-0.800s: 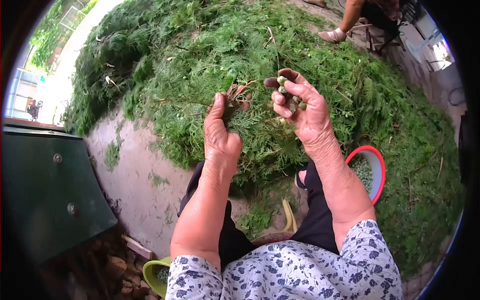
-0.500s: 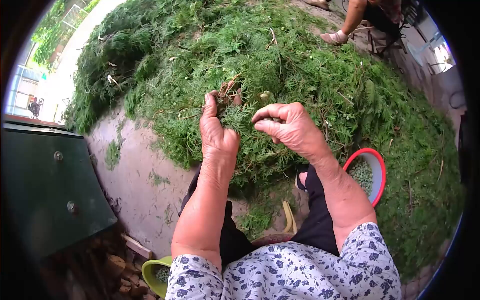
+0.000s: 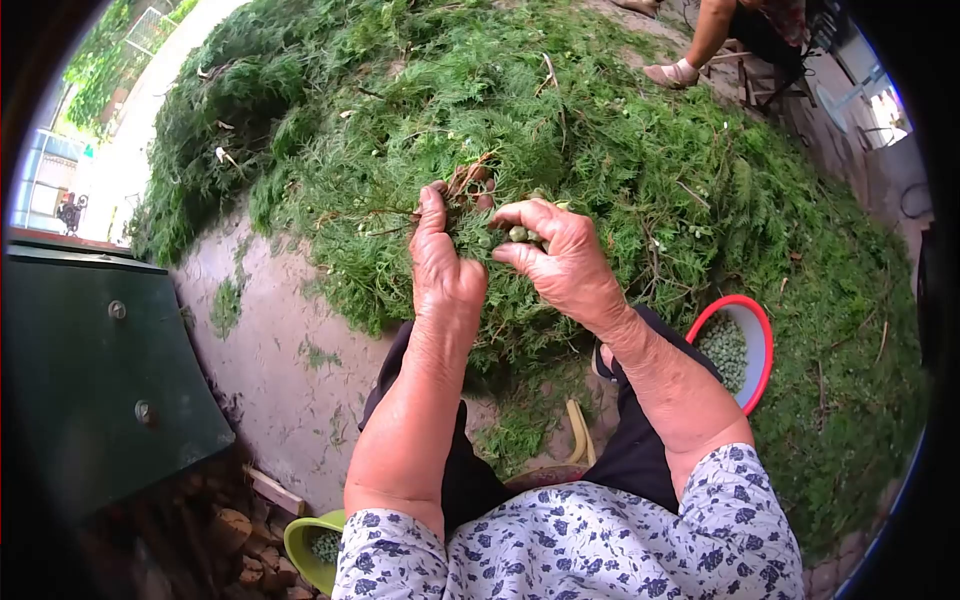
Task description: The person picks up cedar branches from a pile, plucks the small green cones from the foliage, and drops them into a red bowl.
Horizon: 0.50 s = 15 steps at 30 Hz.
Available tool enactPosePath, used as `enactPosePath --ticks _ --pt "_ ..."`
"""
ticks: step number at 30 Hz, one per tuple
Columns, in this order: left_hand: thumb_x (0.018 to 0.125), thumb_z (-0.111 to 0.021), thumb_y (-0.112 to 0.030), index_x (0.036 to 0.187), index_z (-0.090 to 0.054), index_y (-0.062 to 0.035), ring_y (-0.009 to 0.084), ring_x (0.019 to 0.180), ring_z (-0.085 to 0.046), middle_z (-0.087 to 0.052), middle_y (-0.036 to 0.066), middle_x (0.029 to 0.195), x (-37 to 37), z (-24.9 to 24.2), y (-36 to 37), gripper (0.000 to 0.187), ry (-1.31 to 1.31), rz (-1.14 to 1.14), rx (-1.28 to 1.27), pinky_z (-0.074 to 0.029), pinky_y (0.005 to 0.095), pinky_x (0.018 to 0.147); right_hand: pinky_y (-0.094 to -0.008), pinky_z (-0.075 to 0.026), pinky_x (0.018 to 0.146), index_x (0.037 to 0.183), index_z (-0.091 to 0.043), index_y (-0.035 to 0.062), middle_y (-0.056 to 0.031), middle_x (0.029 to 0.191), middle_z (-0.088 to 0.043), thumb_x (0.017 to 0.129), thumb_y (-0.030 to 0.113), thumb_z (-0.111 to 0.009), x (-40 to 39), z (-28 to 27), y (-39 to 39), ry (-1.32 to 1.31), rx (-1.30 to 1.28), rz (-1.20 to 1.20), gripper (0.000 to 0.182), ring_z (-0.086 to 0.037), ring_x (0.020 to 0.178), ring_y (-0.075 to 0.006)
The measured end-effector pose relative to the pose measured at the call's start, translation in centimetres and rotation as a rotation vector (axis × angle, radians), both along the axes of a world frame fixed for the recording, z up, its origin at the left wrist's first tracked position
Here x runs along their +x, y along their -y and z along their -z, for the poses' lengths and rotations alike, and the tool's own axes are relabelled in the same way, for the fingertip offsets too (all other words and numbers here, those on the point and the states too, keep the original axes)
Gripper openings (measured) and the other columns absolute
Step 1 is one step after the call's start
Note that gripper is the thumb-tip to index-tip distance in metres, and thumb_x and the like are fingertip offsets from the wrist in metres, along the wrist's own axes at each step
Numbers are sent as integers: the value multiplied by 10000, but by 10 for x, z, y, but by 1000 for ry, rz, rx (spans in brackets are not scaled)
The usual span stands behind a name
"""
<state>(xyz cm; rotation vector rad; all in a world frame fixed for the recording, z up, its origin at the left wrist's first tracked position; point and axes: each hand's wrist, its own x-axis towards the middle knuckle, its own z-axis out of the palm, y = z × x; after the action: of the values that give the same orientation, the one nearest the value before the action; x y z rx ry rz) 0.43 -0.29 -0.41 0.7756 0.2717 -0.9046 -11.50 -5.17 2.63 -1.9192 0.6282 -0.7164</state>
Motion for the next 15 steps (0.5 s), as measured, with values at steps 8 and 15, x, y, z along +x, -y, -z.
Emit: enactPosePath --ticks 8,15 --pt "888 -521 -285 964 -572 -70 176 830 -566 -622 48 928 3 5 1 233 55 -8 -67 -439 320 806 -227 -403 514 851 -628 22 -13 742 -572 771 56 -628 4 9 4 118 -18 -52 86 -491 557 -82" --pt "891 -515 -282 966 -571 -68 174 842 -579 -620 50 944 -2 -5 1 233 34 -13 -57 -462 316 790 -275 -417 579 904 -638 29 -73 729 -567 714 55 -671 4 3 -4 -5 -41 7 194 -524 626 -154"
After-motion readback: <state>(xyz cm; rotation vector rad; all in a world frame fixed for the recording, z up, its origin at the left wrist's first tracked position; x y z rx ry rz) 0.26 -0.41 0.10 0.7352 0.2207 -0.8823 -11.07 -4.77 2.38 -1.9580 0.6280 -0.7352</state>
